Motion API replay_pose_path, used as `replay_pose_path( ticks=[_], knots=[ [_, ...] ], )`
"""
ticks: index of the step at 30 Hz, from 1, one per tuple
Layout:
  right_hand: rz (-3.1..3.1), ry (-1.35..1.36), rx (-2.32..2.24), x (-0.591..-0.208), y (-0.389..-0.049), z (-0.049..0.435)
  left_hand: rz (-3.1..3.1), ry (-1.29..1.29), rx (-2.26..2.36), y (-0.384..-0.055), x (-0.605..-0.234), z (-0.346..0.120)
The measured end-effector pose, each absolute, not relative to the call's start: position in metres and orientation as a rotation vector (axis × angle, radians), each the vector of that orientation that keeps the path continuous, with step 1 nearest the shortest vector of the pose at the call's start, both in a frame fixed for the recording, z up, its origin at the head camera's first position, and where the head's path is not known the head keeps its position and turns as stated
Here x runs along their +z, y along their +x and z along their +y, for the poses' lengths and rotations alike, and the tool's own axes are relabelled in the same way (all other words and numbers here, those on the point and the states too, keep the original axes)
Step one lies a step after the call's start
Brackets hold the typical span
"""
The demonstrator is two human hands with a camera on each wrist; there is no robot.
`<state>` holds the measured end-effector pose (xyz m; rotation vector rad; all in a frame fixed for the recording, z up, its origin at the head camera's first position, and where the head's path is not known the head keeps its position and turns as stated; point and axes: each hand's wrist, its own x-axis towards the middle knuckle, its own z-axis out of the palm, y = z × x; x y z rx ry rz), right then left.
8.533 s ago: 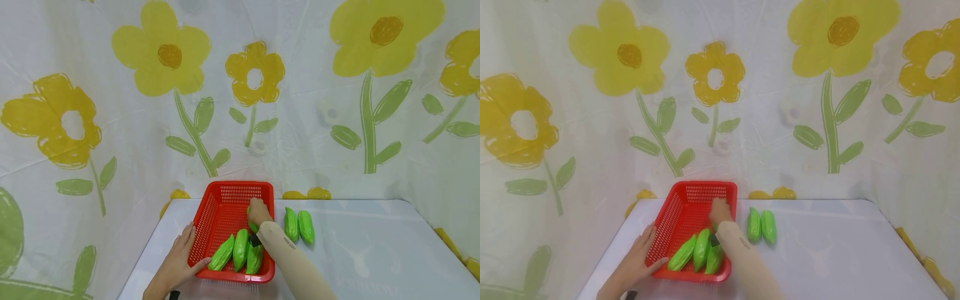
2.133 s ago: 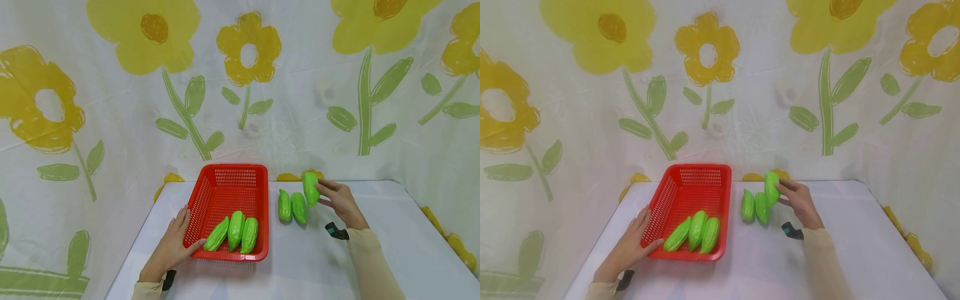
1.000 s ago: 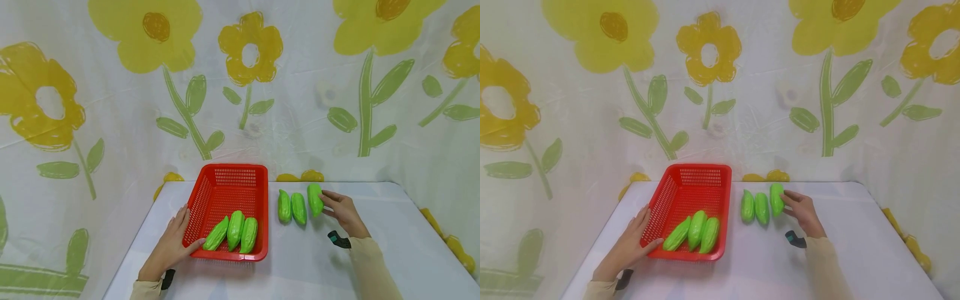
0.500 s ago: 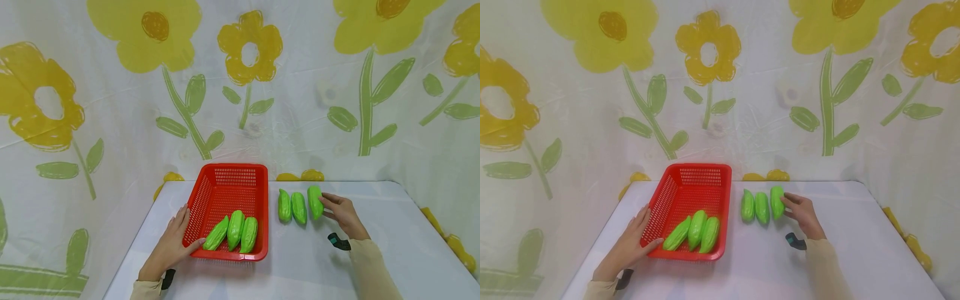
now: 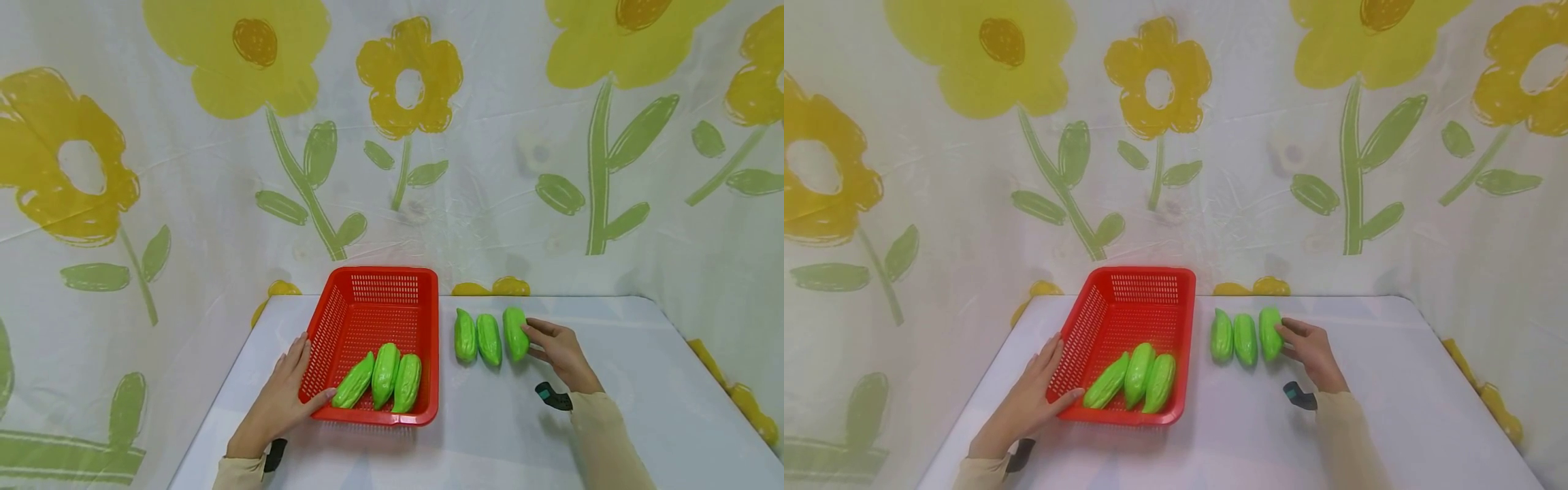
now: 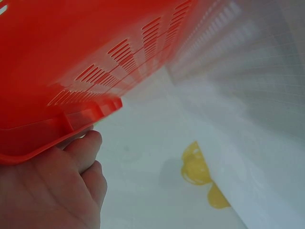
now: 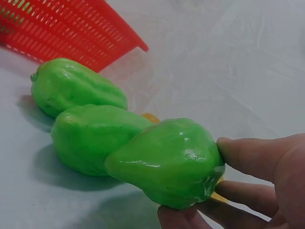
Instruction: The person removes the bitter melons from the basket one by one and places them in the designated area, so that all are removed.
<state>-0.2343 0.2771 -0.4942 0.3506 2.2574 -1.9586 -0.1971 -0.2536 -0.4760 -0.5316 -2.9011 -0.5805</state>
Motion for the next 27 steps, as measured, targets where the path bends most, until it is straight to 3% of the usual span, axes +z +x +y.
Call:
replay_pose_path(
  ticks=[27],
  knots=[
    [2.296, 0.481, -1.874, -0.5039, -0.241, 0.2716, -2.896, -0.521, -0.614, -0.1951, -0.4741, -0.2525]
  ],
)
